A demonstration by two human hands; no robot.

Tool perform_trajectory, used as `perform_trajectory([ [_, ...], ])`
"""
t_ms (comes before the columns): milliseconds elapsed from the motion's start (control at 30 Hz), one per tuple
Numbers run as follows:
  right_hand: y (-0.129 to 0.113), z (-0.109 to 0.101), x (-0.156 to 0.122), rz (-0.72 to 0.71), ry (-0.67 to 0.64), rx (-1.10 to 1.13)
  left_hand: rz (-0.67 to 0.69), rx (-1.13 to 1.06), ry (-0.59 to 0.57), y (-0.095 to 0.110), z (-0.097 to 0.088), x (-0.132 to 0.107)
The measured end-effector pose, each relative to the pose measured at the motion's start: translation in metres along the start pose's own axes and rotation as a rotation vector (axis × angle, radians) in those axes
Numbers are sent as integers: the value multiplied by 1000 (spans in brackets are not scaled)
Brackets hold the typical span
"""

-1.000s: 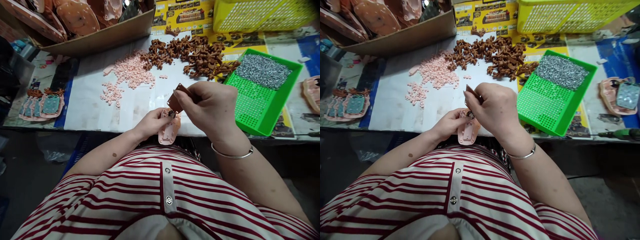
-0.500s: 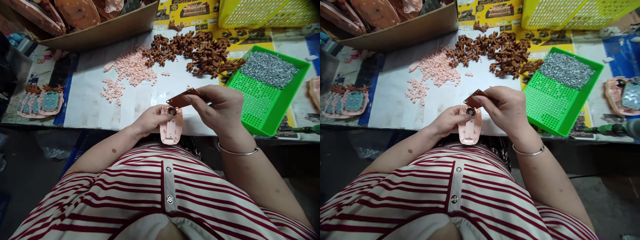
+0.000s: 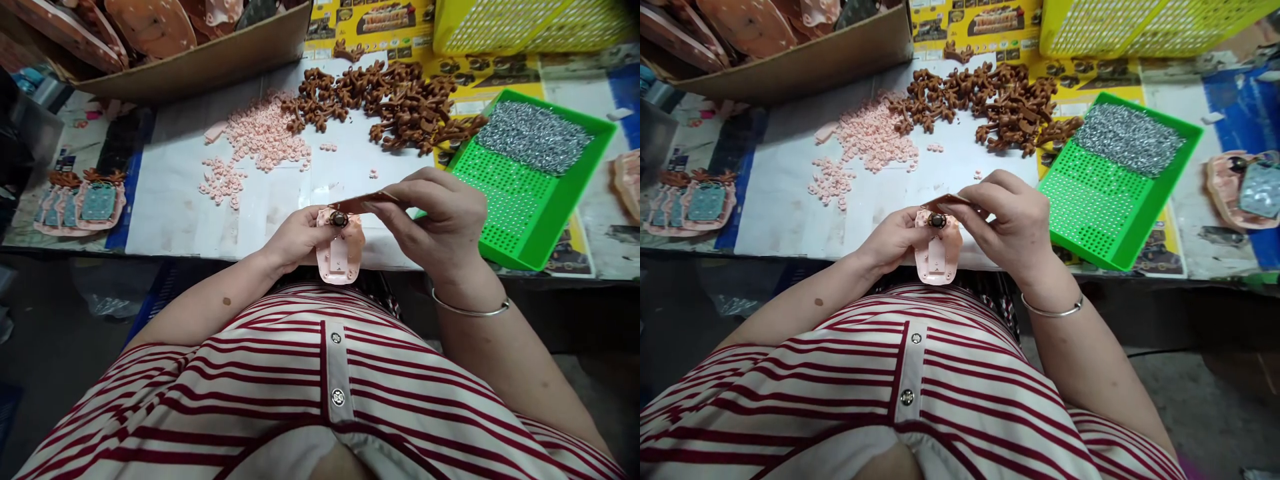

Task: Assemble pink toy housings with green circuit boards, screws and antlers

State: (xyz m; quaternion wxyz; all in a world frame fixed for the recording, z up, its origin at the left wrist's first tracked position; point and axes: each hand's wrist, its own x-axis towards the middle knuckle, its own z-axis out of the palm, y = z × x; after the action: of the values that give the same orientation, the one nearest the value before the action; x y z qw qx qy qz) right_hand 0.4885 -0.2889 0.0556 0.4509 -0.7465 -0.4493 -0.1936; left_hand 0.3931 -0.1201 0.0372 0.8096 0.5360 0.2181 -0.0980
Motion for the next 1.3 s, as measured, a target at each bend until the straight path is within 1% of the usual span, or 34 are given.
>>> perform_trajectory([
  [100,-1,-1,-3,-8,60,2,-52,-32,1,1,0,0],
  [167,-3,-2,-5,31,36,-19,-82,-42,20,2,0,0],
  [267,-8,-2,-10,85,-20,-92,-89,-46,42,4,2,-1],
  [333,-11,-2,-14,82,-36,-119,-85,-50,46,4,2,-1],
  [400,-12,-3,-20,35,-33,-129,-80,-53,49,4,2,0],
  [467,-11,-3,-26,-47,-32,-157,-73,-55,54,4,1,0],
  [567,-8,-2,-38,-219,-77,-229,-67,-53,62,4,0,1],
  [667,-8,3,-47,-396,-114,-266,-79,-60,68,5,0,1],
  [733,-10,8,-51,-461,-119,-305,-74,-62,70,5,1,1],
  [867,-19,16,-53,-466,-135,-387,-52,-52,84,5,1,1],
  [1000,-24,17,-53,-451,-147,-378,-43,-57,93,2,-1,2],
  [1133,-24,16,-55,-471,-141,-371,-28,-67,60,1,-1,2],
  [1300,-24,14,-56,-478,-167,-348,-11,-66,25,2,0,2],
])
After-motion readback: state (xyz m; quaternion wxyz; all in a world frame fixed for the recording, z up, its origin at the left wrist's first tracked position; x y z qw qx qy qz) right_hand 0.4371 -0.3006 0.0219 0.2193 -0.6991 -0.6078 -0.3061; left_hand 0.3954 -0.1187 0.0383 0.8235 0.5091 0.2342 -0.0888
